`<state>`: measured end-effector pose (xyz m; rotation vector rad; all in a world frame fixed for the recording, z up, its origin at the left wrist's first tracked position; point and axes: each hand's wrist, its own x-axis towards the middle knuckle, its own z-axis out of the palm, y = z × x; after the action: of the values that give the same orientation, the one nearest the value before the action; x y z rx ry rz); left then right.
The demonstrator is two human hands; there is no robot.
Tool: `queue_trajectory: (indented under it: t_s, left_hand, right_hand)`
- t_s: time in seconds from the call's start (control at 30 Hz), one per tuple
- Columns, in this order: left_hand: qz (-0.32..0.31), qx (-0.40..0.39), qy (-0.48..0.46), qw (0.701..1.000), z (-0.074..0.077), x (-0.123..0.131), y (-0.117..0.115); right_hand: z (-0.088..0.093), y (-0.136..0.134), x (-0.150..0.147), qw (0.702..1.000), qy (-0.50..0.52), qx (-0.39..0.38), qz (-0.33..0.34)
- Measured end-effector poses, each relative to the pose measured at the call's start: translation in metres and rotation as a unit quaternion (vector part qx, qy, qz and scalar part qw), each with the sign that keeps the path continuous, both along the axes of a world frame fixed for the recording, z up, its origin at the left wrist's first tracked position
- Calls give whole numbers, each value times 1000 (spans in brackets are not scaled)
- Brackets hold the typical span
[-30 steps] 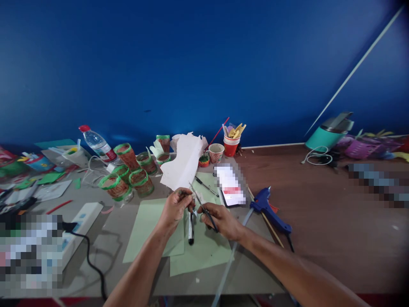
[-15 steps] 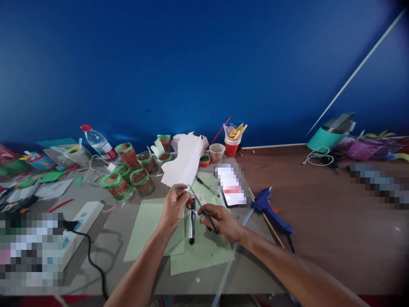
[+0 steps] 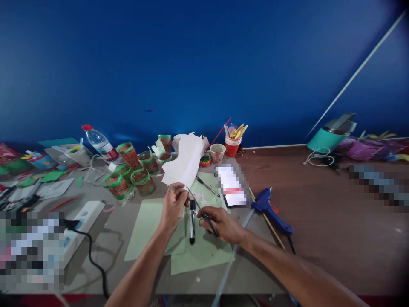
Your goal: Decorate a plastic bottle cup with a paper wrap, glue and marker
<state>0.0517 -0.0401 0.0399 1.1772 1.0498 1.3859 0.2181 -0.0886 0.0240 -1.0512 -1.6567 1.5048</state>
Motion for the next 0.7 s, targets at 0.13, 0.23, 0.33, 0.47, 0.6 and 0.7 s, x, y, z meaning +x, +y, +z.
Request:
queue_trajectory:
  t_s: [0.13, 0.23, 0.33, 0.47, 0.6, 0.7]
  left_hand:
    - [-6, -9, -4, 1000, 1, 0, -1]
    - [-18, -14, -4, 1000, 2, 0, -3]
    - [-50, -20, 18, 998, 2, -1, -5]
    - [-86, -24, 65, 994, -2, -1, -5]
    - [-99, -36, 52, 993, -3, 1, -5]
    - [-103, -36, 60, 992, 0, 2, -7]
  right_hand:
    - [0, -1, -1, 1000, 5, -1, -8]
    - [1, -1, -2, 999, 19, -7, -27]
    - [4, -1, -3, 998, 30, -5, -48]
    - [6, -1, -3, 998, 33, 14, -55]
    - [4, -1, -3, 998, 32, 9, -54]
    - [2, -1, -3, 998, 38, -6, -47]
